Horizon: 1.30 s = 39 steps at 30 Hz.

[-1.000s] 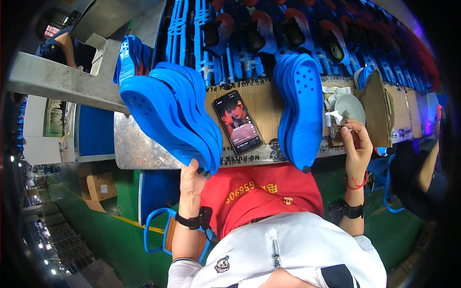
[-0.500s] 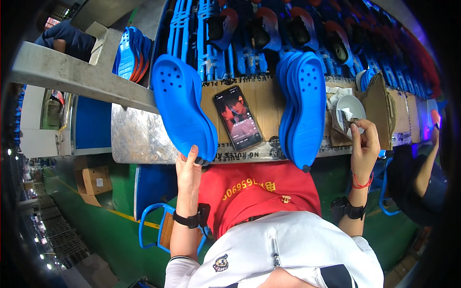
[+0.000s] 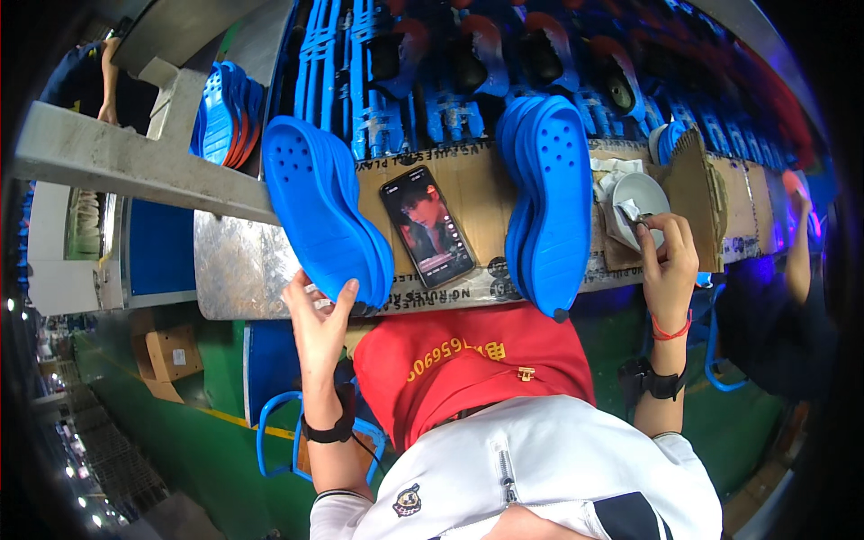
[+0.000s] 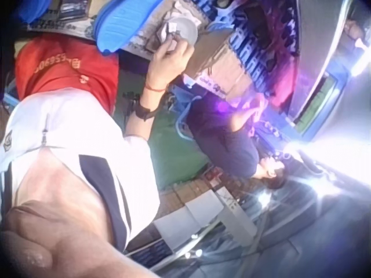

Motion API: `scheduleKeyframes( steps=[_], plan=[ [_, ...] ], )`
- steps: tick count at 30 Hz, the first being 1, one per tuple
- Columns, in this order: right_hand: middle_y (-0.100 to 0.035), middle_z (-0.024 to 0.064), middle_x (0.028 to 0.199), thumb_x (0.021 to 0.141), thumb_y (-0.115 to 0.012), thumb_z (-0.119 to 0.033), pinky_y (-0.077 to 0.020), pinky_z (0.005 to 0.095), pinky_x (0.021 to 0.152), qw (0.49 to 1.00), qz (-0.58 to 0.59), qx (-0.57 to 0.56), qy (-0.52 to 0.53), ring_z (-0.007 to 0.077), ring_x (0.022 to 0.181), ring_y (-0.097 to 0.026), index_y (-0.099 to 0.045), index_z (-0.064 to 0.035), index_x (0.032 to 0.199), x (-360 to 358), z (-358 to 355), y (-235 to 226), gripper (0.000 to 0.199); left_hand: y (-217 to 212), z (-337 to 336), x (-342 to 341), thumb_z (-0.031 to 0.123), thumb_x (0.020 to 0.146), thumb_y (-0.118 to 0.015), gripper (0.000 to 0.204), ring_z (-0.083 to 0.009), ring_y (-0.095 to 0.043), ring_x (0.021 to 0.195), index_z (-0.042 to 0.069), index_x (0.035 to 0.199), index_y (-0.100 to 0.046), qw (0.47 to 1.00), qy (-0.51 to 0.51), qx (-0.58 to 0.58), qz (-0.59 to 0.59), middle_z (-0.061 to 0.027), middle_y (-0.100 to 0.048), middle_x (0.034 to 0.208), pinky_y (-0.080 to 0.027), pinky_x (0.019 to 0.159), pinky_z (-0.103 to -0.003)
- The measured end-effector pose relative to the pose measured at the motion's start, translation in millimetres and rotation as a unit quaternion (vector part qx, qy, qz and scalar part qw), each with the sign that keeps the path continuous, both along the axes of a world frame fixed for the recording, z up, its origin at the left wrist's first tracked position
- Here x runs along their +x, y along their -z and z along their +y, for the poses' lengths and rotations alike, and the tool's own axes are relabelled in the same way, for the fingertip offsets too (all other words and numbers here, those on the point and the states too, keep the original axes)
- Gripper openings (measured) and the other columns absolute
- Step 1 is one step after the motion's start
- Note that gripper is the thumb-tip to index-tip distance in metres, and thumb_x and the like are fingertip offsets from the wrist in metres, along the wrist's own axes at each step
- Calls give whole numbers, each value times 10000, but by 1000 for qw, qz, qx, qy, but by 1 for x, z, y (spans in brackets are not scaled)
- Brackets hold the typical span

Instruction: Applying adhesive to the edges of blue foam shoe soles using a small brush at an industrial workstation.

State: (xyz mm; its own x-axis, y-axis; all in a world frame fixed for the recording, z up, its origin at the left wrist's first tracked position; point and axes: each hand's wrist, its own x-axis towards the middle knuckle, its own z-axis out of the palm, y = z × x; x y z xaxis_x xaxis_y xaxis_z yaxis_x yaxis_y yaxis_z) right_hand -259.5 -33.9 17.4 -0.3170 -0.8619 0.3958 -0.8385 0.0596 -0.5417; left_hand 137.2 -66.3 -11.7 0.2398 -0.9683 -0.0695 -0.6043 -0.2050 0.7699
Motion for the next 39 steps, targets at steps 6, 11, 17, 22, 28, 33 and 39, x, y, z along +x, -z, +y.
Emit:
scheduleKeyframes(
  steps=[6,11,17,22,28,33,39],
  plan=[
    [-567,114,896,814,-624,-36,-455,353,542,998,59,8,11,291,654,-584,-583,-26,875,-4,0,0,75,-25,-9,5,106,775,-722,524,-148,-503,881,7,1206,-440,999,-3,-34,-27,-85,-506,999,-490,706,-287],
    [-553,127,888,822,-615,-48,-474,394,568,997,76,25,16,333,698,-601,-581,-42,880,-9,-1,3,67,-51,-7,-26,66,794,-691,418,-125,-497,854,-2,1147,-478,985,-15,-164,-53,-79,-516,984,-447,682,-251],
    [-556,123,901,827,-601,-41,-481,401,567,995,96,25,17,340,702,-602,-567,-34,880,-15,-1,7,64,-34,17,-113,22,779,-692,427,-111,-579,779,-18,1137,-462,962,239,-42,122,-110,-541,983,-494,621,-202],
    [-555,127,901,823,-604,-40,-483,407,572,995,99,18,19,341,711,-601,-561,-30,880,-17,-2,5,73,0,18,-149,127,821,-695,625,-198,-607,897,-43,1263,-286,942,274,69,182,-175,-370,1184,-543,695,-275],
    [-553,125,904,832,-593,-55,-496,425,542,993,114,0,3,356,668,-601,-547,-42,875,-19,-6,7,64,31,20,-171,200,845,-677,751,-256,-533,1068,-44,1342,-170,919,283,65,268,-180,-306,1263,-533,798,-317],
    [-548,124,915,844,-582,-72,-503,427,552,992,125,30,9,359,678,-601,-546,-44,878,-24,-6,11,57,44,18,-189,212,782,-730,850,-310,-348,1238,-69,1363,-176,911,273,63,304,-221,-342,1266,-364,997,-412],
    [-546,127,920,839,-586,-62,-498,422,565,993,106,42,-17,355,694,-599,-549,-38,881,-25,-10,11,61,43,14,-196,172,768,-730,840,-287,-413,1194,-56,1366,-185,898,215,86,374,-206,-362,1292,-360,1000,-397]
  ],
)
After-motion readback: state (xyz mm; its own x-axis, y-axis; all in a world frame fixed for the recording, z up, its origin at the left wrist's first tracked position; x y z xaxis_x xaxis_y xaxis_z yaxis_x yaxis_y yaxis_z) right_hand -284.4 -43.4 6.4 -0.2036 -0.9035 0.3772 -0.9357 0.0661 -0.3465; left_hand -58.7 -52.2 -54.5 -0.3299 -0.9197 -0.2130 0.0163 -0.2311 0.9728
